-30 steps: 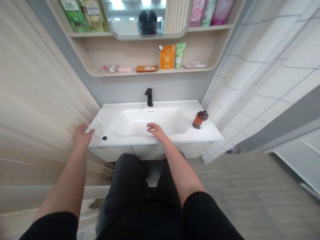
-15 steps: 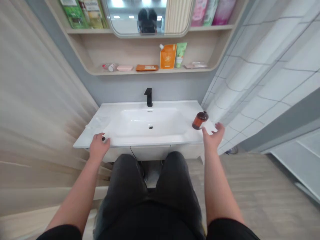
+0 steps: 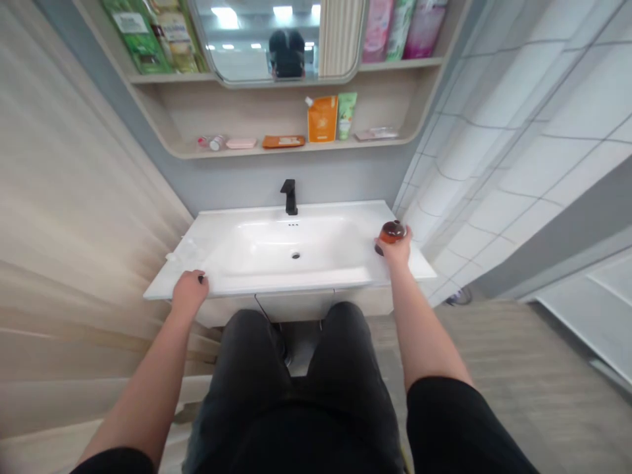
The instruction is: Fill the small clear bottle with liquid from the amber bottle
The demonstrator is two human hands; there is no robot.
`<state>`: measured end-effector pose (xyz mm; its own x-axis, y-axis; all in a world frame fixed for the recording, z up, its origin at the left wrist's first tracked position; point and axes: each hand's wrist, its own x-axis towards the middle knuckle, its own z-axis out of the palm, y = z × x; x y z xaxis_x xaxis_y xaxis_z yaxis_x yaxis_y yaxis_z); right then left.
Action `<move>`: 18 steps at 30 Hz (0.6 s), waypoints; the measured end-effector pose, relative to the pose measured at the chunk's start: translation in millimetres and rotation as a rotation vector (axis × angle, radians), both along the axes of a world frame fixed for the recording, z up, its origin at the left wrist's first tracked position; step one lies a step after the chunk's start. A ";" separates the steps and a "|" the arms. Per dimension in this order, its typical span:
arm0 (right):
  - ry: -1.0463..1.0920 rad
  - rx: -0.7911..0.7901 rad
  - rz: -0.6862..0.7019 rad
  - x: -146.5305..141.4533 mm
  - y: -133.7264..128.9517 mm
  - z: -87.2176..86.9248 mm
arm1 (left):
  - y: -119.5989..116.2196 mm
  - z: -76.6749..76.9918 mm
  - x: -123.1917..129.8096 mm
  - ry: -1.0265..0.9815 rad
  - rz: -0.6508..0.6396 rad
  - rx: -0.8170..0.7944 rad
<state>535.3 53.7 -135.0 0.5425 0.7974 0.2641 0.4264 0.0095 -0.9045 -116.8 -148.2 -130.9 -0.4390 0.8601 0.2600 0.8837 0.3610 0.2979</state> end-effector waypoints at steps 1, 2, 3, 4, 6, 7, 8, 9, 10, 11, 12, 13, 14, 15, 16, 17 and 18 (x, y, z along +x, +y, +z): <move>-0.006 -0.028 -0.013 1.0 1.9 -0.4 | -1.2 -0.3 -1.4 -0.015 -0.020 0.015; -0.016 -0.054 -0.027 1.8 3.1 -0.8 | -3.1 -0.5 -2.5 -0.038 -0.040 0.038; -0.028 -0.073 -0.040 2.4 3.5 -0.9 | -5.5 -0.5 -2.8 -0.073 -0.059 0.067; -0.042 -0.083 -0.045 2.4 2.8 -0.7 | -8.3 -0.3 -2.1 -0.120 -0.070 0.101; -0.060 -0.060 -0.029 0.2 -3.0 0.5 | -14.6 1.3 4.4 -0.270 -0.048 0.163; -0.065 -0.036 -0.006 -2.6 -8.6 1.5 | -17.8 3.0 10.8 -0.376 -0.026 0.187; -0.069 -0.010 0.025 -6.8 -16.1 2.7 | -20.7 5.5 19.6 -0.497 -0.012 0.214; -0.071 0.014 0.066 -12.6 -25.5 4.0 | -23.4 9.0 30.8 -0.629 -0.013 0.247; -0.069 0.031 0.113 -20.1 -36.9 5.5 | -25.8 13.5 44.1 -0.764 -0.032 0.288; -0.066 0.041 0.165 -29.2 -49.8 7.3 | -28.0 19.1 59.1 -0.893 -0.071 0.342; -0.061 0.044 0.226 -39.7 -64.2 9.5 | -29.9 25.8 75.4 -1.012 -0.124 0.392; -0.054 0.049 0.286 -51.3 -79.5 12.3 | -31.8 33.2 92.5 -1.119 -0.184 0.426; -0.050 0.049 0.346 -63.8 -95.3 15.7 | -33.7 41.1 109.7 -1.210 -0.242 0.428; -0.044 0.047 0.406 -76.7 -111.2 19.9 | -35.6 49.2 126.7 -1.283 -0.295 0.411; -0.037 0.039 0.478 -89.8 -126.8 25.0 | -37.5 57.3 143.1 -1.343 -0.340 0.404; -0.026 0.028 0.556 -102.8 -141.8 30.7 | -39.5 65.0 158.6 -1.392 -0.385 0.406; -0.017 0.020 0.631 -115.3 -155.9 37.1 | -41.4 72.3 173.3 -1.433 -0.429 0.412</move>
<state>419.9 -102.2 -97.9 -0.0355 0.9574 0.2865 0.3479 0.2806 -0.8946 56.5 -189.6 -58.6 -0.2666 0.9591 0.0948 -0.2052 -0.1526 0.9667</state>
